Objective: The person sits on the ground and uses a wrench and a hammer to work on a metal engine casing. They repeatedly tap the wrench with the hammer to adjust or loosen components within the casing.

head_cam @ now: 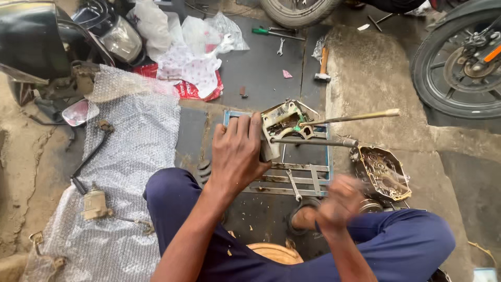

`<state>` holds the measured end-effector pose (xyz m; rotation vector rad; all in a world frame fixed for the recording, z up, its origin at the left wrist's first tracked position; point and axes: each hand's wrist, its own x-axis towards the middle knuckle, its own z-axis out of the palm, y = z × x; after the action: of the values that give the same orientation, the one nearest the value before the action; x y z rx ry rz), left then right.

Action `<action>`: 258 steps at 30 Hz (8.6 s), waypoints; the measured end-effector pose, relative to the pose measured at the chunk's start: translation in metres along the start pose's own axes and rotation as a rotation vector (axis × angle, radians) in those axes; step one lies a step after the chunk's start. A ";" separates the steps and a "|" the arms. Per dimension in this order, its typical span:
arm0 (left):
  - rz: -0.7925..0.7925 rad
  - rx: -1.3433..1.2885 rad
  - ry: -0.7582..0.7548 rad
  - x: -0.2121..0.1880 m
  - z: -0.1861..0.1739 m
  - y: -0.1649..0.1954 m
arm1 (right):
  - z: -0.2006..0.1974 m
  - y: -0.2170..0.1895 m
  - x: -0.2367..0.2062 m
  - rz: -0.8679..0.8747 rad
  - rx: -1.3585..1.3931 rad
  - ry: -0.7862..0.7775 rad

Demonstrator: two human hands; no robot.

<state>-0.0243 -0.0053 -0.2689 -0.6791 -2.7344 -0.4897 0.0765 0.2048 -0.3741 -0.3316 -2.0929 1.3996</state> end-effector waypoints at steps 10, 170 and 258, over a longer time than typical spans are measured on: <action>-0.004 0.008 -0.046 0.006 -0.007 0.001 | -0.020 0.021 -0.006 -0.412 -0.367 -0.183; -0.053 0.062 0.012 -0.030 0.004 -0.024 | 0.017 -0.034 -0.002 0.032 -0.230 -0.393; 0.147 -0.131 -0.151 -0.049 -0.013 -0.070 | 0.061 -0.069 0.150 -0.512 -0.039 -1.140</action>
<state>-0.0149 -0.0879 -0.2924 -0.9791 -2.7810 -0.6096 -0.0710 0.2061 -0.2785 1.1827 -2.7231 1.3291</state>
